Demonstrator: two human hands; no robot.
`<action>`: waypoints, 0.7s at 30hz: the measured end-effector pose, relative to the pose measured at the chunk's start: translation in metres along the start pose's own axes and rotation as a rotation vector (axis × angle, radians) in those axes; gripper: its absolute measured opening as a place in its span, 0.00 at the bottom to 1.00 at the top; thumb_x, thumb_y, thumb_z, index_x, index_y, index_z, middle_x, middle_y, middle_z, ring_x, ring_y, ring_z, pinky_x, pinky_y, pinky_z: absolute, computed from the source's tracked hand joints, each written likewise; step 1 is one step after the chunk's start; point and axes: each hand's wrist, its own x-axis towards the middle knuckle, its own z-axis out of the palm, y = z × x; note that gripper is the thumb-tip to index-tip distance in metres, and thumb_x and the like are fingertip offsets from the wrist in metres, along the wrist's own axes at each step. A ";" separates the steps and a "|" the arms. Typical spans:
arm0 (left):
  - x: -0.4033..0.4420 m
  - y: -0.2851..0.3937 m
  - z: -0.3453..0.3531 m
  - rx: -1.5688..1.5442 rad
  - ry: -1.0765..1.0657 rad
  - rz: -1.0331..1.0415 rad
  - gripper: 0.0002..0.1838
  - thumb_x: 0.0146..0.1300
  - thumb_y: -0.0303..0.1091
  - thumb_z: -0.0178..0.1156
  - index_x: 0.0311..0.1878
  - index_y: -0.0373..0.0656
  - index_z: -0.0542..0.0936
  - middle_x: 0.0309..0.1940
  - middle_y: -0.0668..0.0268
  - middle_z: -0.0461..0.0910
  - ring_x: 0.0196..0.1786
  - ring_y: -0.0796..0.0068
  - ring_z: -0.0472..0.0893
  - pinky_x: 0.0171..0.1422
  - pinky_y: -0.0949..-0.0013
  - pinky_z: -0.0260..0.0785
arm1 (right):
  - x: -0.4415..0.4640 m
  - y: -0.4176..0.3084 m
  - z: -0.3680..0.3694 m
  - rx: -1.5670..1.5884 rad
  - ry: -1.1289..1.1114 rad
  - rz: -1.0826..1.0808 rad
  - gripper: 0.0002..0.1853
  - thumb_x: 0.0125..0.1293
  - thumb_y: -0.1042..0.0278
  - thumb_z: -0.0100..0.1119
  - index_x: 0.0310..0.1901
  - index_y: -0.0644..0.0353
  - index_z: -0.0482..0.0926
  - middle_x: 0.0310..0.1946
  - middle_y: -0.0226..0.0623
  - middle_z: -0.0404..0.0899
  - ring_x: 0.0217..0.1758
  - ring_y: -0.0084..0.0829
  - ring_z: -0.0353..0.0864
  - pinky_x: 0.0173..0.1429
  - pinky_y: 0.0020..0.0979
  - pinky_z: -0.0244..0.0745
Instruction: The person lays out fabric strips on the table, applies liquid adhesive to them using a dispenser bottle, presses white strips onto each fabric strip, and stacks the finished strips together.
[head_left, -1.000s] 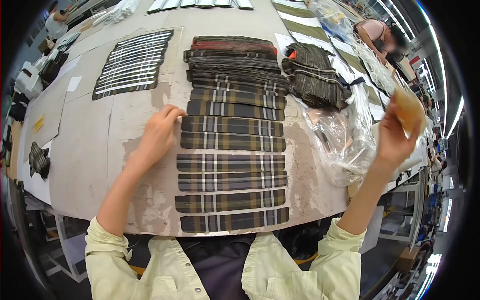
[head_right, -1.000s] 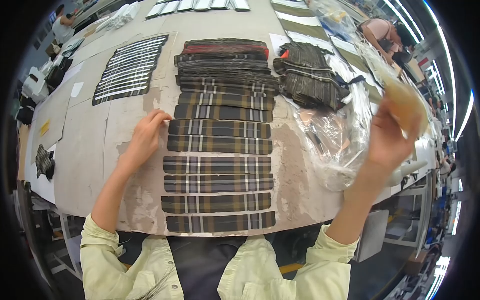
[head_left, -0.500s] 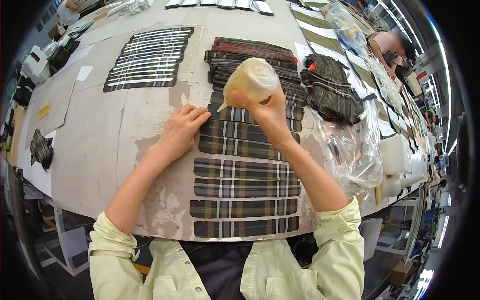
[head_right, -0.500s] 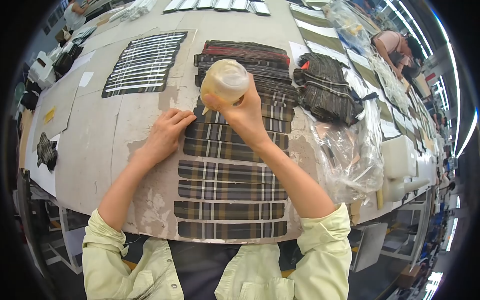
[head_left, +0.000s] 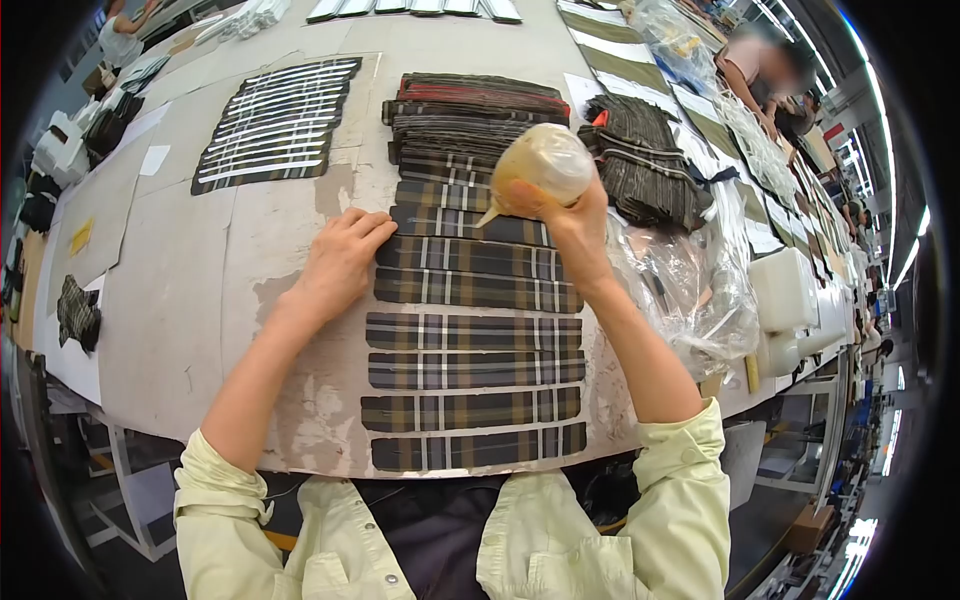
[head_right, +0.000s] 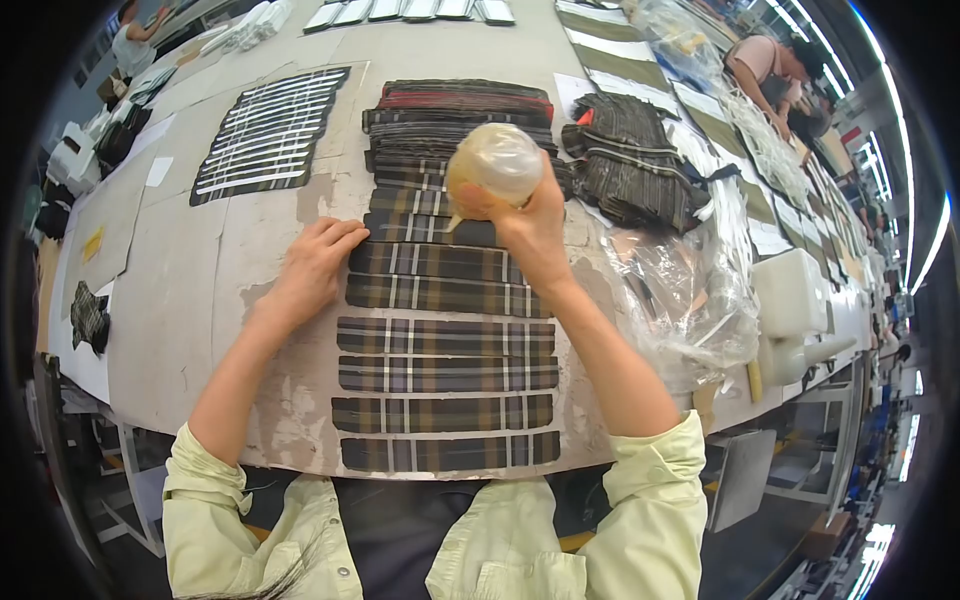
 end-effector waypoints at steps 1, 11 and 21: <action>0.000 0.000 -0.001 0.001 -0.001 0.006 0.22 0.55 0.13 0.55 0.54 0.35 0.79 0.55 0.62 0.80 0.57 0.60 0.76 0.63 0.61 0.72 | -0.002 0.000 -0.009 0.013 0.025 0.006 0.28 0.59 0.65 0.76 0.56 0.64 0.73 0.49 0.37 0.81 0.51 0.26 0.81 0.57 0.30 0.77; 0.008 0.005 -0.003 0.033 -0.034 -0.016 0.19 0.58 0.13 0.53 0.52 0.36 0.80 0.54 0.62 0.80 0.56 0.60 0.77 0.61 0.61 0.72 | -0.018 0.011 -0.087 -0.060 0.191 0.021 0.26 0.59 0.67 0.75 0.56 0.63 0.75 0.48 0.35 0.82 0.51 0.25 0.81 0.57 0.28 0.75; 0.023 -0.001 0.001 -0.045 0.003 -0.021 0.13 0.56 0.14 0.54 0.43 0.37 0.79 0.44 0.60 0.78 0.51 0.56 0.77 0.58 0.59 0.71 | -0.040 -0.003 -0.132 0.060 0.493 0.129 0.22 0.62 0.66 0.71 0.55 0.63 0.76 0.48 0.37 0.81 0.52 0.31 0.82 0.56 0.35 0.78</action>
